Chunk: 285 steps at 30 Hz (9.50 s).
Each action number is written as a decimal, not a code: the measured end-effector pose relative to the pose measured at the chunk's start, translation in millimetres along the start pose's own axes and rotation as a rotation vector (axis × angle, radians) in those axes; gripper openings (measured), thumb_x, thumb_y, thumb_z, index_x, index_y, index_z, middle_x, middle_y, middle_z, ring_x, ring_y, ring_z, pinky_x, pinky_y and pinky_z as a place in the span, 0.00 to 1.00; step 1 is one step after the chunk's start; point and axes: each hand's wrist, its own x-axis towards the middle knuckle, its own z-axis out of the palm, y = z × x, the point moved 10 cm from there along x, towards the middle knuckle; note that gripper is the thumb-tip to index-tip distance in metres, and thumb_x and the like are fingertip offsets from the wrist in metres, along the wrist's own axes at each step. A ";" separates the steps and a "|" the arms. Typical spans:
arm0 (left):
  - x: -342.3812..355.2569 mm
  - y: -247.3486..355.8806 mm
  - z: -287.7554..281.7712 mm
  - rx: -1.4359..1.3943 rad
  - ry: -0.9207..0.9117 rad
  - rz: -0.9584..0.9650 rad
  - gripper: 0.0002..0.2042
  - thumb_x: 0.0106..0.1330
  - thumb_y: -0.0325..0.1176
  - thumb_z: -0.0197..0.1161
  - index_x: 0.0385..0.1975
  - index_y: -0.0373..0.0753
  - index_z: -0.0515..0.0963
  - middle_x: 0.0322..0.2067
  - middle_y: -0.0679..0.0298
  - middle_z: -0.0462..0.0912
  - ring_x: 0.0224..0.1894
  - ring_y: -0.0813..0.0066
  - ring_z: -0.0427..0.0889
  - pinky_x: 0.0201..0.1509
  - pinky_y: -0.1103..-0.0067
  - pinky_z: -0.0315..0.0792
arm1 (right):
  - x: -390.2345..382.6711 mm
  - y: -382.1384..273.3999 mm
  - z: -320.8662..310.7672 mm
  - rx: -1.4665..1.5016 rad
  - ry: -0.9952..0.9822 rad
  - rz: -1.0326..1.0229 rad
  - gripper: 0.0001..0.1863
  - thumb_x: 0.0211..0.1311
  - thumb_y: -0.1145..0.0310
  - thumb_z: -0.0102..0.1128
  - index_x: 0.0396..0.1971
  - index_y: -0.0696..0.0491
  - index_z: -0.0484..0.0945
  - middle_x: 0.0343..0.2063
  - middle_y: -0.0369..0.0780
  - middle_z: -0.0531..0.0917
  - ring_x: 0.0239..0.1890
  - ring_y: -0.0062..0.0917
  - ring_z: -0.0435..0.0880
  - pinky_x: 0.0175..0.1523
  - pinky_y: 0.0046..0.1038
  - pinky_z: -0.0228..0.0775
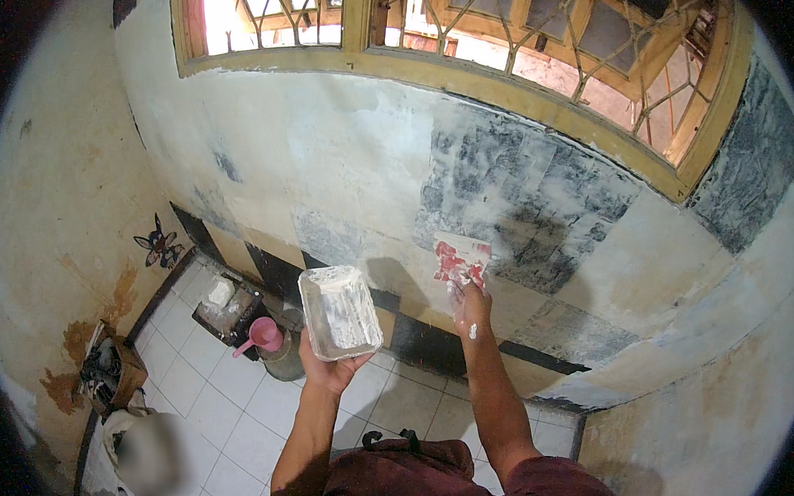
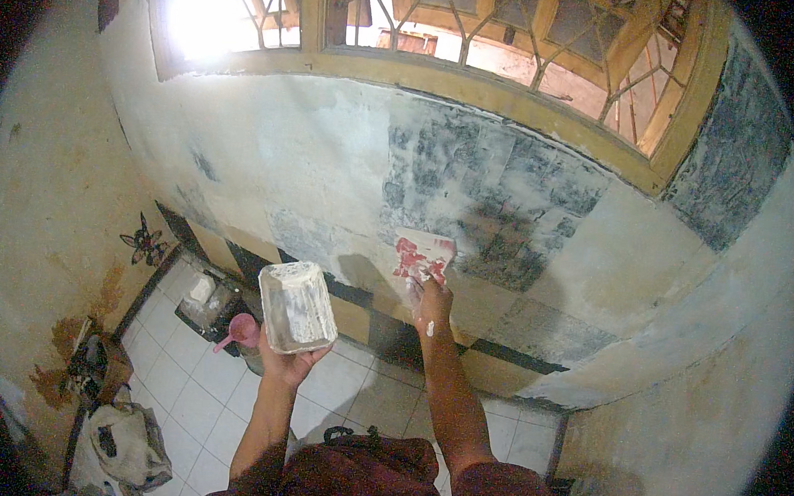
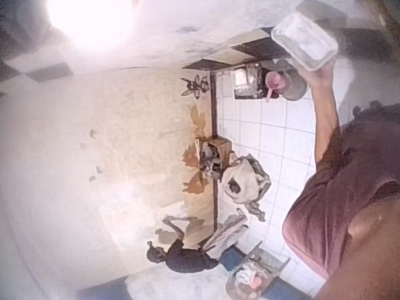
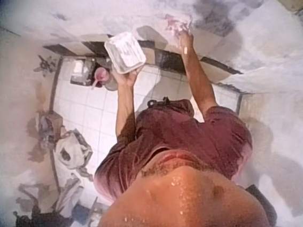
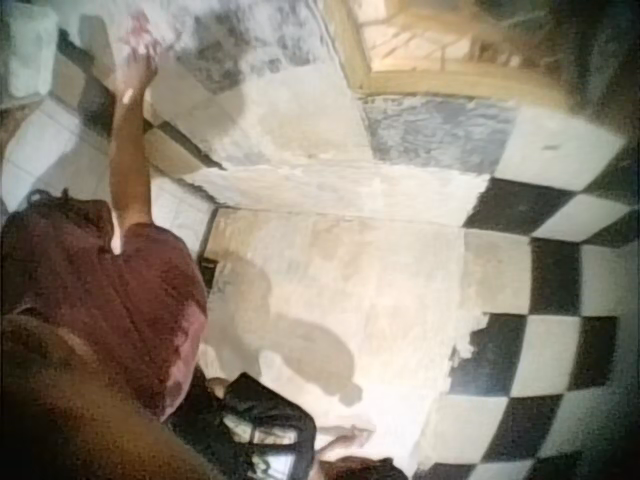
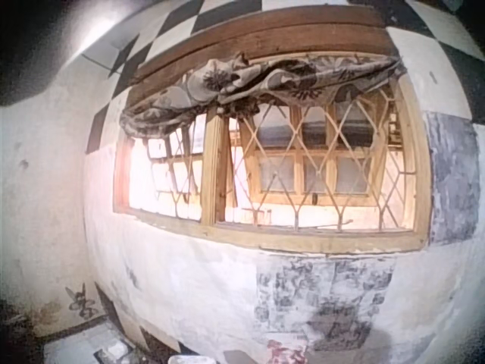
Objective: The person applies wall putty to a wall section using a scraper and then mixes more putty in a plastic container.
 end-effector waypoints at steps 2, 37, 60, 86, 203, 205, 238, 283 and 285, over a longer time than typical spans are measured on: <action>-1.7 0.2 1.0 0.006 0.020 0.007 0.30 0.66 0.57 0.38 0.61 0.43 0.66 0.57 0.55 0.73 0.55 0.52 0.76 0.52 0.53 0.74 | 14.8 10.9 -13.2 0.023 0.058 0.038 0.13 0.61 0.71 0.58 0.45 0.58 0.73 0.39 0.43 0.81 0.41 0.31 0.82 0.45 0.29 0.77; 5.7 -26.4 7.9 0.021 -0.067 -0.090 0.30 0.65 0.57 0.41 0.61 0.44 0.66 0.57 0.56 0.73 0.55 0.50 0.76 0.52 0.50 0.73 | -109.4 -246.1 96.8 -1.282 0.302 -1.354 0.11 0.62 0.67 0.55 0.40 0.57 0.76 0.32 0.50 0.79 0.36 0.45 0.79 0.39 0.39 0.71; -18.3 27.9 17.1 0.017 -0.103 0.075 0.26 0.65 0.55 0.48 0.58 0.47 0.69 0.55 0.61 0.75 0.55 0.57 0.76 0.53 0.53 0.73 | -61.4 -90.6 328.3 -1.682 -0.097 -1.420 0.25 0.58 0.72 0.50 0.57 0.64 0.68 0.46 0.51 0.77 0.45 0.38 0.81 0.44 0.32 0.78; 1.5 -32.5 34.7 0.090 -0.159 -0.144 0.30 0.65 0.58 0.41 0.62 0.47 0.65 0.60 0.56 0.70 0.59 0.52 0.72 0.57 0.48 0.69 | 13.1 -152.7 83.9 -2.118 -0.302 -0.862 0.17 0.55 0.67 0.58 0.45 0.56 0.80 0.43 0.50 0.81 0.46 0.40 0.82 0.54 0.40 0.72; -33.0 43.3 32.0 0.029 -0.068 0.090 0.31 0.67 0.58 0.38 0.63 0.43 0.64 0.58 0.56 0.72 0.56 0.54 0.76 0.54 0.53 0.73 | -36.6 -44.2 269.7 -1.032 -0.283 -0.893 0.15 0.51 0.75 0.55 0.42 0.58 0.71 0.29 0.48 0.78 0.33 0.39 0.80 0.41 0.37 0.73; -32.6 47.0 31.9 0.018 -0.108 0.097 0.31 0.66 0.59 0.41 0.62 0.44 0.65 0.58 0.58 0.72 0.56 0.55 0.75 0.55 0.53 0.72 | -41.0 -49.8 228.7 -0.656 -0.382 -0.575 0.15 0.54 0.75 0.54 0.44 0.58 0.71 0.29 0.44 0.79 0.29 0.32 0.79 0.37 0.33 0.73; 5.2 -0.7 46.1 0.326 -0.115 0.006 0.29 0.71 0.55 0.45 0.62 0.39 0.64 0.57 0.56 0.72 0.56 0.62 0.75 0.60 0.66 0.70 | -118.7 -48.9 99.3 -0.617 -0.195 -0.325 0.08 0.59 0.73 0.55 0.32 0.61 0.79 0.18 0.34 0.76 0.23 0.14 0.69 0.28 0.24 0.64; 11.3 -18.1 33.2 0.127 -0.140 -0.062 0.29 0.72 0.53 0.42 0.62 0.36 0.64 0.57 0.55 0.73 0.56 0.62 0.75 0.60 0.67 0.70 | -153.2 -68.4 136.3 -0.853 -0.341 -0.428 0.06 0.59 0.75 0.58 0.32 0.62 0.80 0.19 0.30 0.76 0.22 0.11 0.66 0.26 0.20 0.60; 11.3 -16.2 35.1 0.104 -0.153 -0.061 0.28 0.72 0.53 0.42 0.61 0.36 0.64 0.57 0.55 0.73 0.56 0.61 0.75 0.60 0.66 0.70 | -156.0 -77.4 135.6 -0.841 -0.287 -0.468 0.06 0.59 0.73 0.58 0.31 0.61 0.80 0.16 0.30 0.73 0.21 0.11 0.65 0.26 0.21 0.60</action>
